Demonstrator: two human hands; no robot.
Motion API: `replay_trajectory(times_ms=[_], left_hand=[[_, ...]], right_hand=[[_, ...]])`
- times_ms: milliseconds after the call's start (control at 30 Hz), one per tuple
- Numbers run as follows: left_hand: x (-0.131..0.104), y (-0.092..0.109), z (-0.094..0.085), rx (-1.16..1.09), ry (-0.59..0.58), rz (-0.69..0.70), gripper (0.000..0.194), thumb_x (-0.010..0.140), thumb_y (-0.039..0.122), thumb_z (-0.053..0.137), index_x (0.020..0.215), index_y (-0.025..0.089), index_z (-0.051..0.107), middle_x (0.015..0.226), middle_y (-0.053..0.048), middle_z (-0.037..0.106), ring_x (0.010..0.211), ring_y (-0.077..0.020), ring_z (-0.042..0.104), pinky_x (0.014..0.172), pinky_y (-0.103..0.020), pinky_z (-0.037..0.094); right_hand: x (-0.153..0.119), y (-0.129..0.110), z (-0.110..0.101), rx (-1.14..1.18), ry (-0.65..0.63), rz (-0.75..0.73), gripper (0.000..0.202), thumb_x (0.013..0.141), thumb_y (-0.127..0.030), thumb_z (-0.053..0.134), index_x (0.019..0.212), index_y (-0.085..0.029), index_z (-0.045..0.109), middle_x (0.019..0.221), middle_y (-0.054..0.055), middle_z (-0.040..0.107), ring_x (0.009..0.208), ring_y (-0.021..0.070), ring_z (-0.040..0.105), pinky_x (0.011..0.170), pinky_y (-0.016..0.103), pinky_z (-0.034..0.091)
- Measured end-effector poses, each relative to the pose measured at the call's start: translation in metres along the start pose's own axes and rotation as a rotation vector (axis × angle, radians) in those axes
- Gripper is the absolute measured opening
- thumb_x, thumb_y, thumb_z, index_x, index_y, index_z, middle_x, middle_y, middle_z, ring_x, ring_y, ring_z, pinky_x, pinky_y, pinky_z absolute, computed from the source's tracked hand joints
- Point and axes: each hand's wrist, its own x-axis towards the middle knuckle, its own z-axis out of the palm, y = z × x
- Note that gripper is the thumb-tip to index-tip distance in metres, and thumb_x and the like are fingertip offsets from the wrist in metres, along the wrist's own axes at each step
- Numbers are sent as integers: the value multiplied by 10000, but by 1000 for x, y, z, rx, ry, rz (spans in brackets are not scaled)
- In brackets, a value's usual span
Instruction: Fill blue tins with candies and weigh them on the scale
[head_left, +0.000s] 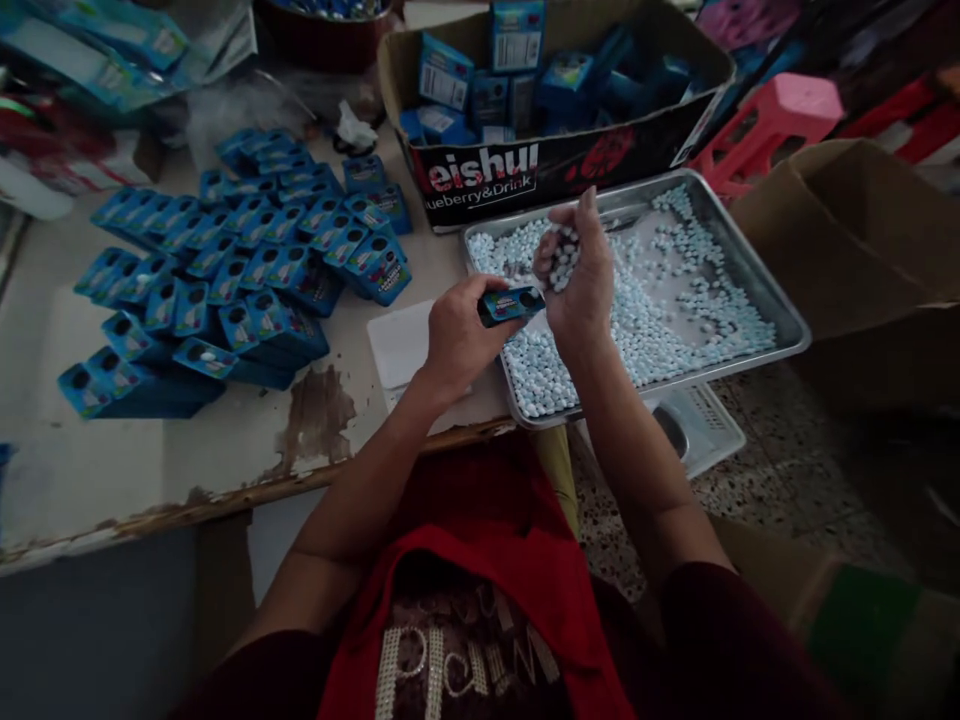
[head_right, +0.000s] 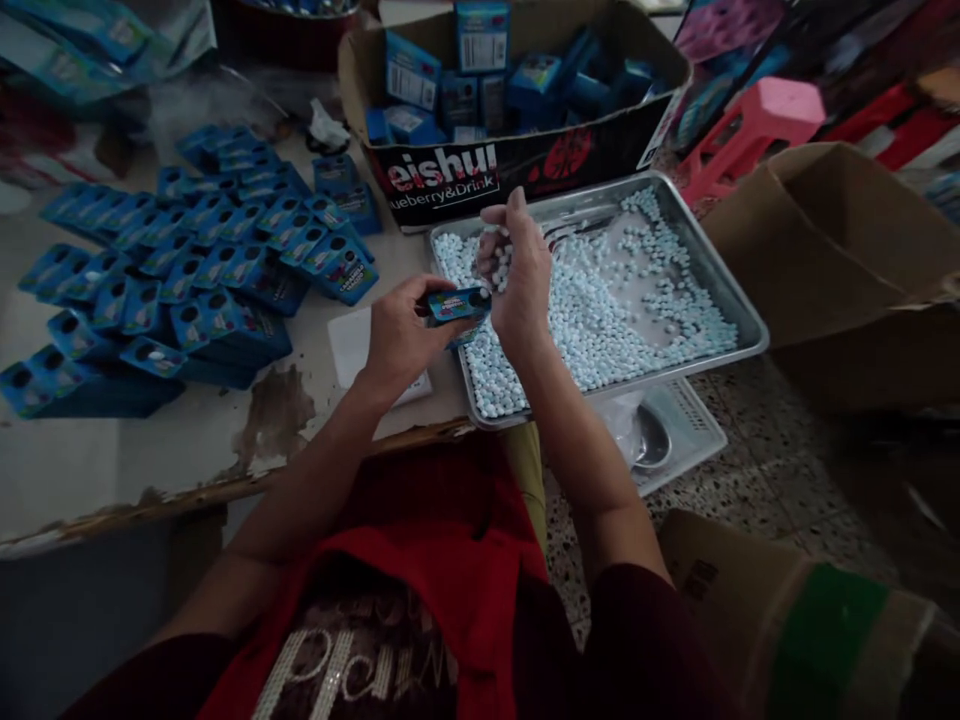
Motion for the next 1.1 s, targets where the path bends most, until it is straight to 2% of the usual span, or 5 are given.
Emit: replay_trajectory(times_ms=[200,400,633,900,1100], left_hand=[[1,0,21,-27,-4,3,428,771,163,1013,1140,222,806,1182,-60,875,1101,-276,819,986,-397,657],[10,8,31,-21,-15,-15,430,756,149,1027,1112,227,798,1166,-55,872,1095,-287,818,999,-412,650],[8,-2,38,-106,53,-31,489,782,102,1039,1183,228,789,1251,-81,855,1206,-304,805,1099,-450,657],[-24,-43,-47,-387,139,-165,509,860,472,1013,1236,216,783,1134,-62,848,1016,-229,828,880,-316,708],[-53,-74,-101,-285,180,-220,581,791,552,1052,1195,216,805,1137,-67,842,997,-237,831,943,-344,704]], right_hand=[[-7,9,-9,-266,-114,-99,668,877,-986,730,1042,-343,659,831,35,601,852,266,702,654,398,547],[0,9,-16,-165,124,-195,660,987,-1009,434,898,-373,587,666,14,363,779,296,658,768,514,585],[30,11,-71,-164,28,-103,694,899,-929,684,770,-316,383,616,-62,213,563,203,361,580,369,399],[9,23,-112,53,2,293,753,705,-610,1045,762,-260,380,569,-106,328,493,92,293,491,235,305],[5,22,-73,-11,-140,449,443,758,-379,985,793,-261,560,613,-68,479,513,98,355,455,232,366]])
